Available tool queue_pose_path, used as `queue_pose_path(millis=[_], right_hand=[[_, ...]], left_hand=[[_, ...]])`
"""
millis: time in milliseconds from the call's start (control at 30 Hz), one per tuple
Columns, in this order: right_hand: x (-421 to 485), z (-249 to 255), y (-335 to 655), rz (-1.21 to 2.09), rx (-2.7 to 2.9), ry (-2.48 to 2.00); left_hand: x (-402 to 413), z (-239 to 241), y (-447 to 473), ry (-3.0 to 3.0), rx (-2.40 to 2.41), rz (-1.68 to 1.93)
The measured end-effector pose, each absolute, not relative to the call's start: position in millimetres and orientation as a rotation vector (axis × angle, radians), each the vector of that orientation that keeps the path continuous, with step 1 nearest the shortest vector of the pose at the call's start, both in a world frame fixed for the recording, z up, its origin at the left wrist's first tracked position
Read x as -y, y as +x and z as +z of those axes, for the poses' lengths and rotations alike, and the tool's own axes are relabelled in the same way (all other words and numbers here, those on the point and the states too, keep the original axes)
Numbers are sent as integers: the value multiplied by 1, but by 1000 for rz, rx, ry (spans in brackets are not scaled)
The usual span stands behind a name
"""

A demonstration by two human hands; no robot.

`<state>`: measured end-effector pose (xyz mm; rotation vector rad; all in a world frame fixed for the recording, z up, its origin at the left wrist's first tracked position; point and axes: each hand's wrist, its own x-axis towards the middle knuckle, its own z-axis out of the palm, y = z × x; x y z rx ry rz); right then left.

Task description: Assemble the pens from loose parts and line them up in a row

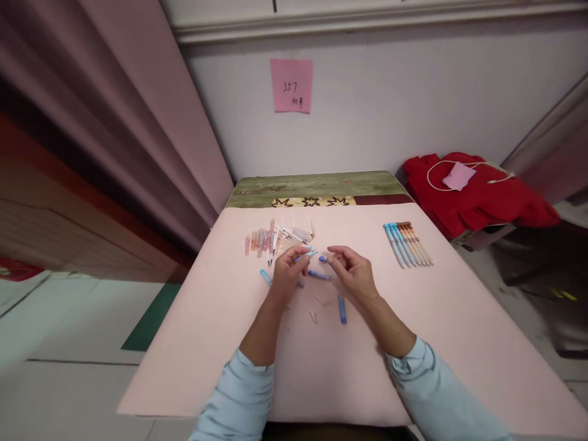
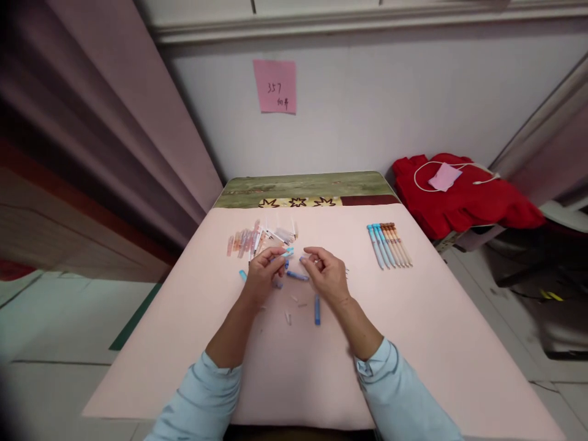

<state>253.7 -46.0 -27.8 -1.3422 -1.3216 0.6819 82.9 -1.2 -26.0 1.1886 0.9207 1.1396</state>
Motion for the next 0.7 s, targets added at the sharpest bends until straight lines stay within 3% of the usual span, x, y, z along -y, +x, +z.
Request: queue_pose_path(millis=[267, 700], right_hand=[[50, -28, 241, 752, 1310, -1270], [50, -30, 236, 960, 1099, -1197]], left_hand=[[11, -28, 88, 1041, -779, 999], [14, -31, 96, 852, -689, 1066]])
